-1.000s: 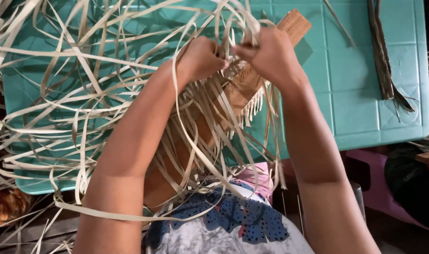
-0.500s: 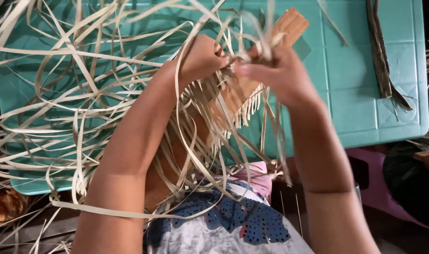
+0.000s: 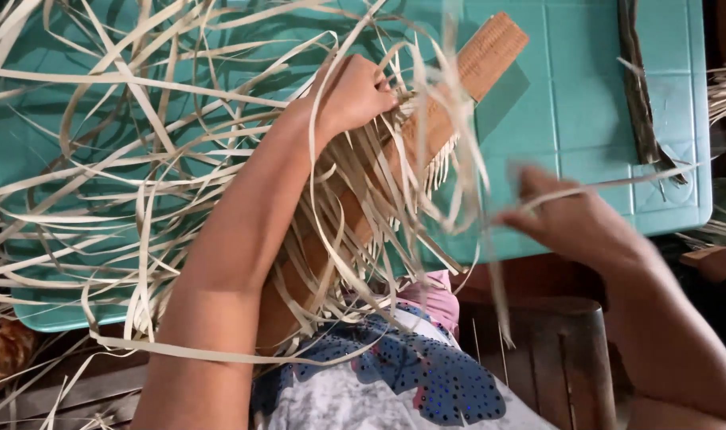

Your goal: The person weaves thin, light-colored plant fibers by hand into a small rectangular mat held between two wooden boards. The hands repeatedly interlace the fibers over and under existing strands, gradually extending the woven section.

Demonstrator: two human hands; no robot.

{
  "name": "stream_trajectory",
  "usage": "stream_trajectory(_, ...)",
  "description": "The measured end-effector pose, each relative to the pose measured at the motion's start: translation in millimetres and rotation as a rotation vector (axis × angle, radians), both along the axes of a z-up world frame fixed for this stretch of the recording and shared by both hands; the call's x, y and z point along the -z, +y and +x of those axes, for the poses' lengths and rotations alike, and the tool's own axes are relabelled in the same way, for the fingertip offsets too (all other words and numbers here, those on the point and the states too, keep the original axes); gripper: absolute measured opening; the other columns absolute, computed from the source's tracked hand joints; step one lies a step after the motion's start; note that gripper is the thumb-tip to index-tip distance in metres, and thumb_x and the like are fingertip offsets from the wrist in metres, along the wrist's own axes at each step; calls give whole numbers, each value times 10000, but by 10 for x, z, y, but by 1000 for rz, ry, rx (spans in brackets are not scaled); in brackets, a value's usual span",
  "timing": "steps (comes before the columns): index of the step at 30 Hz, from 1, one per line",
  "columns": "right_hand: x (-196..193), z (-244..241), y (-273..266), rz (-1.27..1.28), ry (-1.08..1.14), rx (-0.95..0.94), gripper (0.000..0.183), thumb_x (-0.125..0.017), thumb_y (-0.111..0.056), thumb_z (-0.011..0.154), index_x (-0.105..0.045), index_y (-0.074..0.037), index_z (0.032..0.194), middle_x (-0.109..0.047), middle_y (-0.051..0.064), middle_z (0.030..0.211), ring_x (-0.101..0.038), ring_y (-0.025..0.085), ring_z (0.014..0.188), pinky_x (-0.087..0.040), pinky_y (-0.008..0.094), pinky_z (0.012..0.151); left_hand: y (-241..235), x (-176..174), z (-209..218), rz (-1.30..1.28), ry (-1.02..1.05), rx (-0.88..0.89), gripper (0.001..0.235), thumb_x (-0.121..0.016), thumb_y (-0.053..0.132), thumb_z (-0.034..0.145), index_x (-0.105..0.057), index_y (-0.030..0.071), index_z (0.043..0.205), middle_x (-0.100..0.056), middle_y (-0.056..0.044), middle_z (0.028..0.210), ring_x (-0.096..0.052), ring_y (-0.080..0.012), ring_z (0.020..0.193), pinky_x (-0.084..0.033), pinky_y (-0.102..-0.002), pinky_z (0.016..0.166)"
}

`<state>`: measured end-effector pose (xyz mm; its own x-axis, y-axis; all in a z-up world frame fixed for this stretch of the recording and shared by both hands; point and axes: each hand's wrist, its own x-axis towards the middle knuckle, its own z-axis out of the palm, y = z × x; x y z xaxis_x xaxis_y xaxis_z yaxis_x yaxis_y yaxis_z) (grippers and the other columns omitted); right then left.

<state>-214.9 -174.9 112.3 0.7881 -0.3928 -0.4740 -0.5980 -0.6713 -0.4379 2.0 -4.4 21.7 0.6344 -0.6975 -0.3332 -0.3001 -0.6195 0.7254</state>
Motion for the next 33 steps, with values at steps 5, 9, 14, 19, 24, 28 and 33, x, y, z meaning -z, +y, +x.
stream_trajectory(5,-704,-702,117,-458,453,-497,326,-486,-634,746,-661,-476,970,-724,-239,992,-710,102,943,-544,353,777,-39,106,41,-10,40,-13,527,-650,199,885,-336,141,465,-280,10,437,-226,-104,391,-193,-285,421)
stream_trajectory(9,-988,-316,723,-128,-593,-758,269,-583,-277,767,-637,-122,980,-737,9,975,-746,173,897,-593,287,775,-22,117,21,-17,48,13,513,-602,191,924,-316,159,501,-227,4,463,-182,-116,409,-180,-307,441)
stream_trajectory(14,56,538,581,-178,-326,-875,283,-508,-28,874,-559,14,1150,-573,221,1186,-524,336,1109,-413,450,985,-12,50,11,-45,7,-1,523,-578,167,790,-195,165,433,-610,13,532,-394,-102,393,-243,-274,421)
stream_trajectory(19,-182,187,214,-255,713,-392,261,-437,-351,941,-503,-254,1174,-547,44,1179,-596,250,1036,-462,393,880,-20,50,24,-5,-41,40,377,-660,234,911,-560,150,558,-476,-4,479,-380,-118,427,-336,-302,461)
stream_trajectory(24,-233,-401,-205,-605,369,-229,504,-567,-367,886,-466,-381,1380,-728,-5,828,-658,197,504,-538,337,471,-31,238,67,-24,-77,51,577,-614,228,941,-238,190,505,-190,32,455,-199,-105,446,-224,-291,477)
stream_trajectory(28,-542,7,494,-543,-652,-573,150,-540,-69,1040,-674,-33,1098,-620,94,945,-573,248,864,-381,382,826,-3,273,75,-32,-86,40,579,-623,232,925,-239,188,493,-202,35,445,-197,-102,440,-206,-284,466)
stream_trajectory(33,173,625,455,-1098,-393,-955,72,-649,-142,777,-657,-136,848,-668,19,874,-590,235,965,-463,370,866,-40,248,67,-49,-105,50,583,-635,237,904,-240,184,479,-218,40,431,-194,-99,434,-182,-276,452)
